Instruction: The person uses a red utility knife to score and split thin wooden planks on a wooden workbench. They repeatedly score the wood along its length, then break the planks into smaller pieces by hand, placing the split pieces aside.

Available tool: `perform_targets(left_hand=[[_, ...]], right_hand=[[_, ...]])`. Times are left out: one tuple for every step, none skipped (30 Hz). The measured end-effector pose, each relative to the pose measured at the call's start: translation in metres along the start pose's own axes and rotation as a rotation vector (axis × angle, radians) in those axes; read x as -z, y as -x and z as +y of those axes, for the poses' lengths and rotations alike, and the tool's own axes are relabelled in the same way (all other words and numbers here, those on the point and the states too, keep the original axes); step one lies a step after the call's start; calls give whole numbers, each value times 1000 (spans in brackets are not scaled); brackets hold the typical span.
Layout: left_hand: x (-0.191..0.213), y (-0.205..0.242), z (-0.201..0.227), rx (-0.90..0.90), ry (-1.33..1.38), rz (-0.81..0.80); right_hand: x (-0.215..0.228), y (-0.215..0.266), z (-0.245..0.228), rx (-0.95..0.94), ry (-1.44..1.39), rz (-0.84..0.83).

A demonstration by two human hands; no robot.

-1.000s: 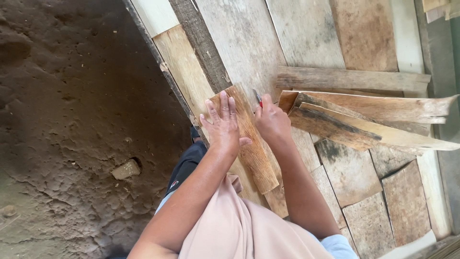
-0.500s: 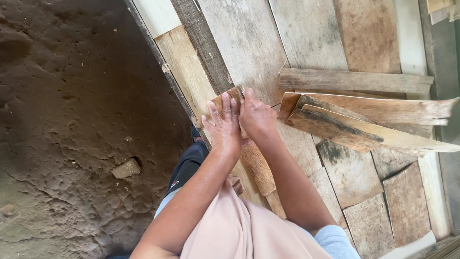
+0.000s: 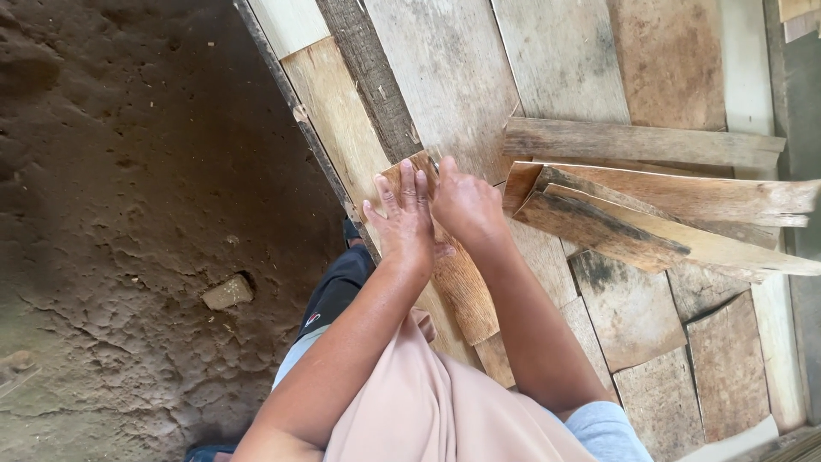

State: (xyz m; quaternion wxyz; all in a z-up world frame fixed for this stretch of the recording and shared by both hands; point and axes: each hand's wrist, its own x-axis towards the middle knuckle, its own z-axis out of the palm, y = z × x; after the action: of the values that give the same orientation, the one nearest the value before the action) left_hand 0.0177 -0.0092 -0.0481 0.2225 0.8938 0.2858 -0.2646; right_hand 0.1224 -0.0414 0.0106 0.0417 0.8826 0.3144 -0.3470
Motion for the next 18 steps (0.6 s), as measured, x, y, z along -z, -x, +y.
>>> perform_targets(left_hand=[[-3, -1, -1, -1, -1, -2], [-6, -3, 0, 6, -1, -4], [-9, -5, 1, 8, -3, -8], [-13, -5, 1, 2, -5, -12], [-16, -6, -1, 2, -21, 8], [-20, -7, -2, 2, -37, 27], [-13, -3, 0, -1, -38, 25], [-6, 2, 2, -1, -45, 28], [1, 5, 3, 1, -51, 33], [-1, 3, 4, 0, -52, 31], [-3, 2, 4, 2, -75, 28], [-6, 0, 3, 5, -98, 24], [0, 2, 4, 4, -97, 26], [6, 4, 4, 0, -96, 2], [10, 7, 5, -3, -94, -25], [9, 6, 4, -3, -92, -26], [9, 6, 4, -4, -90, -28], [9, 5, 4, -5, -88, -31]], right_hand=[[4, 6, -2, -2, -1, -1], [7, 11, -4, -14, -18, -25], [11, 17, -4, -31, -37, -47], [6, 18, 0, -38, -39, -48], [2, 18, 4, -47, -43, -54], [-3, 18, 6, -57, -47, -59], [-5, 20, 8, -60, -48, -60], [-6, 22, 10, -65, -57, -66], [-7, 24, 11, -69, -65, -71], [-8, 25, 12, -71, -66, -72], [-10, 26, 13, -75, -66, -73], [-11, 28, 13, -80, -65, -73], [-9, 30, 12, -80, -65, -72], [-7, 33, 10, -85, -82, -83], [-6, 36, 9, -90, -99, -96], [-6, 40, 9, -90, -98, -97], [-6, 43, 9, -93, -109, -102], [-5, 46, 9, -96, -121, -107]])
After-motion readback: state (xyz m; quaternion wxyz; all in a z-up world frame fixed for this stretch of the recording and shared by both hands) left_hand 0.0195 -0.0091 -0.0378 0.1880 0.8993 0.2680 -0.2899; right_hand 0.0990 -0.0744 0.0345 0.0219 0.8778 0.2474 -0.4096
